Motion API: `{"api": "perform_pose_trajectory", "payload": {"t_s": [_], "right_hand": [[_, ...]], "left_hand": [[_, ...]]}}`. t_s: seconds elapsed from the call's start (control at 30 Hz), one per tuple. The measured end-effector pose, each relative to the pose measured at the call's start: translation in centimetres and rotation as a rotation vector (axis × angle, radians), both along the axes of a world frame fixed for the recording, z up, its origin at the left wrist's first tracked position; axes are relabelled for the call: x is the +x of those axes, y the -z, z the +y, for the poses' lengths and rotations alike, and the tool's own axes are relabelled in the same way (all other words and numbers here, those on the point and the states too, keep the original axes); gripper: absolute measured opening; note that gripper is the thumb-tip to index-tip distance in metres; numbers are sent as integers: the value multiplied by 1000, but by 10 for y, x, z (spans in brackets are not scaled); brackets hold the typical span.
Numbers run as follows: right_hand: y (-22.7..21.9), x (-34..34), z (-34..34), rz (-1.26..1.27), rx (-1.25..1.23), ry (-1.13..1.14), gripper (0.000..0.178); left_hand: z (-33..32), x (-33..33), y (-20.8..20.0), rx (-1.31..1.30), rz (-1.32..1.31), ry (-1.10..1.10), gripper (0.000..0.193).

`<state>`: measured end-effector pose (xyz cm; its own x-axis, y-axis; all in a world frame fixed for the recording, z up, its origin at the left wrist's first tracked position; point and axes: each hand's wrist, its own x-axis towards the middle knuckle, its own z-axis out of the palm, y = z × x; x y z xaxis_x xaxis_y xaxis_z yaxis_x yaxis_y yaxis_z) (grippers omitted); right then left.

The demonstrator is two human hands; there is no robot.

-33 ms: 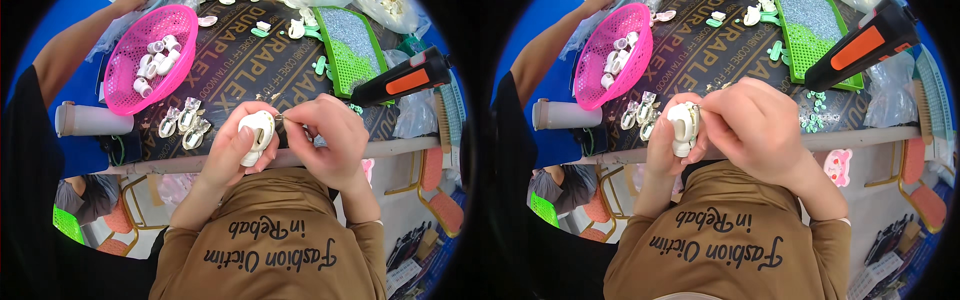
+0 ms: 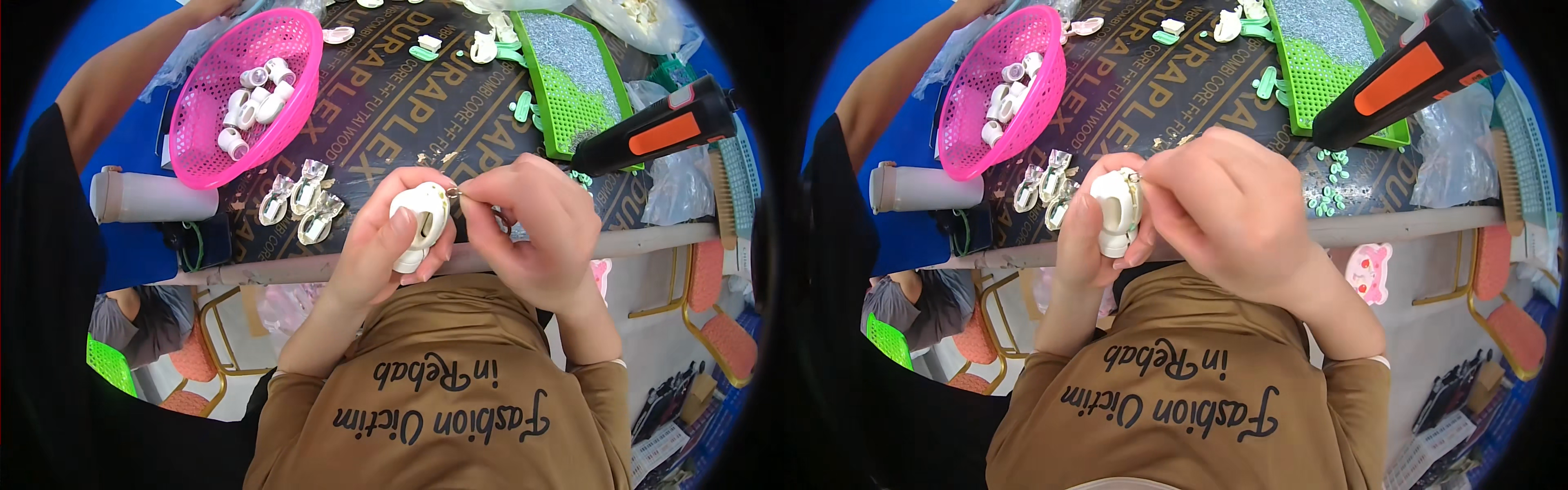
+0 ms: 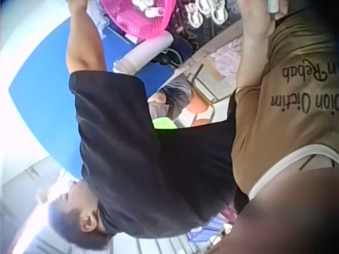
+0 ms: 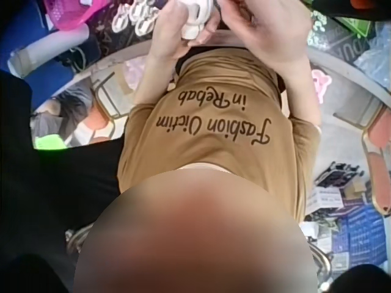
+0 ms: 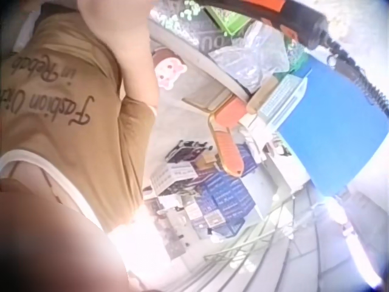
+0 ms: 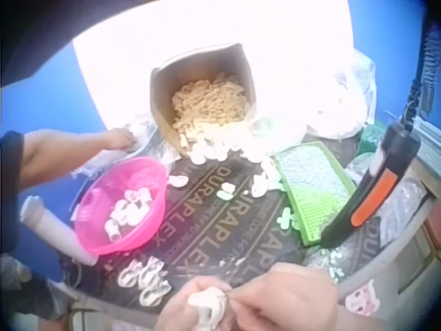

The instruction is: Assembling small toy flashlights by inserting internal components and using a glue gun to secure parts.

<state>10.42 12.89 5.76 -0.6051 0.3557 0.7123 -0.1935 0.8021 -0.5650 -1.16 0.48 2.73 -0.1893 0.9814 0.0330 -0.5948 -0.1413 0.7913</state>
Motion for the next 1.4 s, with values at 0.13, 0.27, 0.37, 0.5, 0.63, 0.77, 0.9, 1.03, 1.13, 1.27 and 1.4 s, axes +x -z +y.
{"api": "perform_pose_trajectory", "payload": {"t_s": [0.13,0.27,0.37,0.5,0.63,0.77,0.9,1.03,1.13,1.27,1.4], "right_hand": [[-1,1,-1,1,148,-10,19],[-5,4,-5,-38,163,-21,20],[-4,4,-9,-25,157,-5,20],[-1,3,-13,-9,148,31,21],[0,3,-15,-6,134,70,21],[1,4,-17,-17,172,100,19],[7,2,-17,35,200,124,19],[8,2,-18,12,209,152,18],[10,0,-18,13,200,160,17],[12,-2,-18,20,156,137,16],[14,12,-13,-236,-347,-7,12]], "left_hand": [[-1,4,0,0,111,-80,45],[-1,6,-1,35,197,-109,44],[-2,8,-4,-5,220,-145,45],[-2,12,-2,-2,194,-157,45],[0,15,-4,-2,150,-198,45],[0,18,-3,-8,155,-232,43],[0,21,1,11,135,-275,41],[2,23,5,-8,72,-311,36],[4,23,2,-111,130,-338,52],[3,23,2,-124,109,-380,48],[3,13,5,-256,48,-169,32]]}}
